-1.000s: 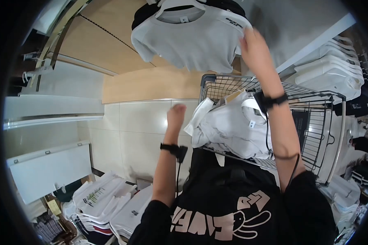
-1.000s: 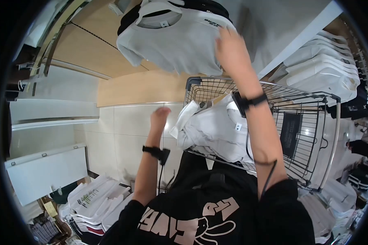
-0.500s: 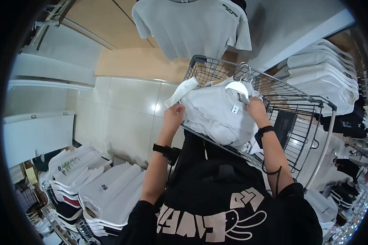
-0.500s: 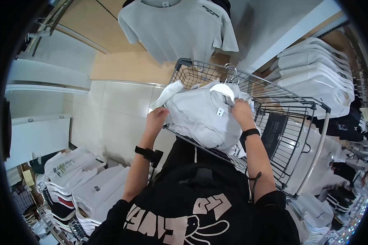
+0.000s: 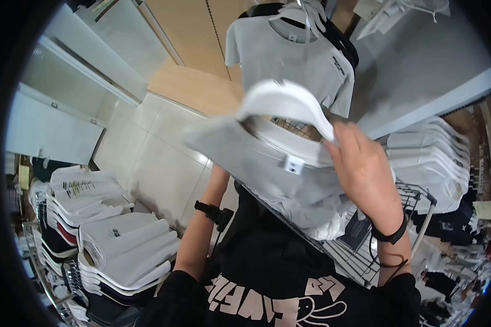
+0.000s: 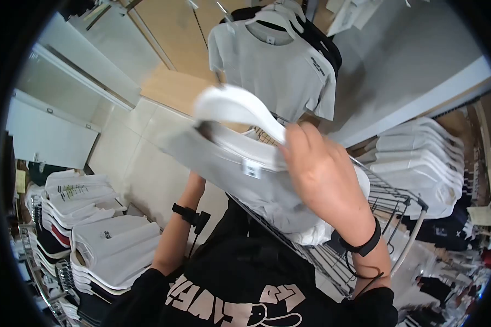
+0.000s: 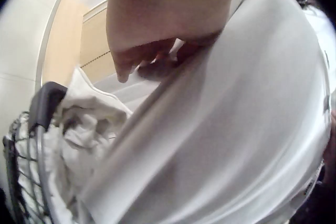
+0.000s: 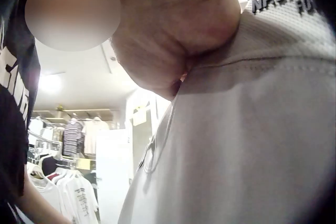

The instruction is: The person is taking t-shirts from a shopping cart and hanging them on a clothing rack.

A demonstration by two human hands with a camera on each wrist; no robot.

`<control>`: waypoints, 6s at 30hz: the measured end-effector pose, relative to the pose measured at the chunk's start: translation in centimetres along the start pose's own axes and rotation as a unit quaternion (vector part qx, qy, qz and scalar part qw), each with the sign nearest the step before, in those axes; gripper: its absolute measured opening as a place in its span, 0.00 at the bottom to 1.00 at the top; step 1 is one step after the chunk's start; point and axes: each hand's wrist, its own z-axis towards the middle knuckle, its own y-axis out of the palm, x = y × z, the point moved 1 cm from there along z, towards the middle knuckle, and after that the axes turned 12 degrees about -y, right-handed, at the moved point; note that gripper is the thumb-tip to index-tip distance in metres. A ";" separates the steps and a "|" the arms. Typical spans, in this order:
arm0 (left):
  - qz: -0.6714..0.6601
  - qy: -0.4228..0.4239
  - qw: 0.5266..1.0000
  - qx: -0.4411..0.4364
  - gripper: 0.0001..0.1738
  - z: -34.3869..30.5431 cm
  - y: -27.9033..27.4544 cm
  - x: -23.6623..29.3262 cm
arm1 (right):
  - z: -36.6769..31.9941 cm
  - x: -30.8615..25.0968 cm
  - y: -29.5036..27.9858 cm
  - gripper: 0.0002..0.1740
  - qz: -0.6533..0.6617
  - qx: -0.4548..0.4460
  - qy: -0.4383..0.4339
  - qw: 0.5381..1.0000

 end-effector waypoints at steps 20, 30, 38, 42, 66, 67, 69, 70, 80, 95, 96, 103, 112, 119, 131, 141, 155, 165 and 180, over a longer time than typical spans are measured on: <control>-0.381 -0.017 0.858 -0.345 0.52 -6.5 -5.1 3.7 | 12.7 9.8 1.7 0.13 -0.043 0.179 0.132 0.974; 0.106 -0.275 0.834 -0.466 0.58 -12.8 -8.3 0.0 | -2.1 10.3 12.7 0.07 0.043 0.067 0.215 0.973; 0.371 0.060 0.893 -0.248 0.39 0.5 -7.1 13.5 | 5.0 15.1 11.9 0.08 -0.064 0.074 0.192 0.976; 0.493 0.098 0.863 -0.049 0.26 8.5 -4.1 20.8 | 9.0 16.7 13.1 0.07 -0.111 0.069 0.137 0.982; 0.209 -0.141 0.968 -0.001 0.31 24.0 12.9 14.4 | 7.7 22.1 16.5 0.20 -0.033 0.150 0.151 0.976; 0.213 -0.154 0.964 -0.046 0.29 24.3 12.3 13.6 | 6.6 21.7 16.1 0.19 -0.054 0.160 0.158 0.973; 0.201 -0.159 0.960 -0.116 0.28 24.2 10.2 10.9 | 3.8 20.3 15.5 0.17 -0.063 0.181 0.181 0.965; 0.187 -0.150 0.960 -0.144 0.28 23.7 9.1 9.2 | 1.6 19.1 15.2 0.15 -0.079 0.210 0.194 0.955; 0.239 -0.132 0.961 -0.052 0.26 11.4 -1.6 -2.1 | -22.5 8.0 25.6 0.20 -0.074 -0.204 0.500 0.838; 0.398 0.115 0.910 0.002 0.18 0.7 0.0 -0.1 | -20.3 6.0 18.7 0.13 0.081 -0.066 0.398 0.912; 0.392 0.114 0.913 -0.003 0.19 0.4 -0.1 0.1 | -18.9 5.6 17.0 0.12 0.077 -0.050 0.360 0.928; 0.335 0.051 0.940 0.038 0.39 -2.6 -0.8 -0.6 | -4.4 6.4 6.2 0.10 0.056 0.067 0.100 0.991; 0.228 0.125 0.966 -0.012 0.42 -2.9 1.8 8.0 | 14.6 3.1 -0.5 0.12 0.046 0.183 -0.111 0.976; 0.059 0.384 0.918 -0.076 0.37 2.3 4.2 13.5 | 22.5 1.3 -1.1 0.07 0.060 0.345 -0.165 0.922; -0.285 0.189 0.938 0.058 0.23 12.6 -5.9 18.1 | 17.4 5.0 6.9 0.11 0.143 0.298 0.033 0.943; -0.030 0.079 0.996 0.031 0.23 19.9 3.9 8.1 | 10.0 9.7 16.4 0.15 0.106 0.140 0.200 0.964; 0.205 0.077 0.975 0.039 0.24 25.9 10.0 7.2 | 12.6 16.1 16.4 0.14 -0.084 0.096 0.145 0.981; 0.384 0.106 0.917 -0.014 0.24 26.4 12.2 2.9 | 12.5 19.9 18.2 0.14 -0.153 0.094 0.166 0.970; 0.453 -0.010 0.885 -0.108 0.28 12.8 9.8 -1.2 | 2.2 14.7 14.4 0.14 -0.046 0.171 0.177 0.968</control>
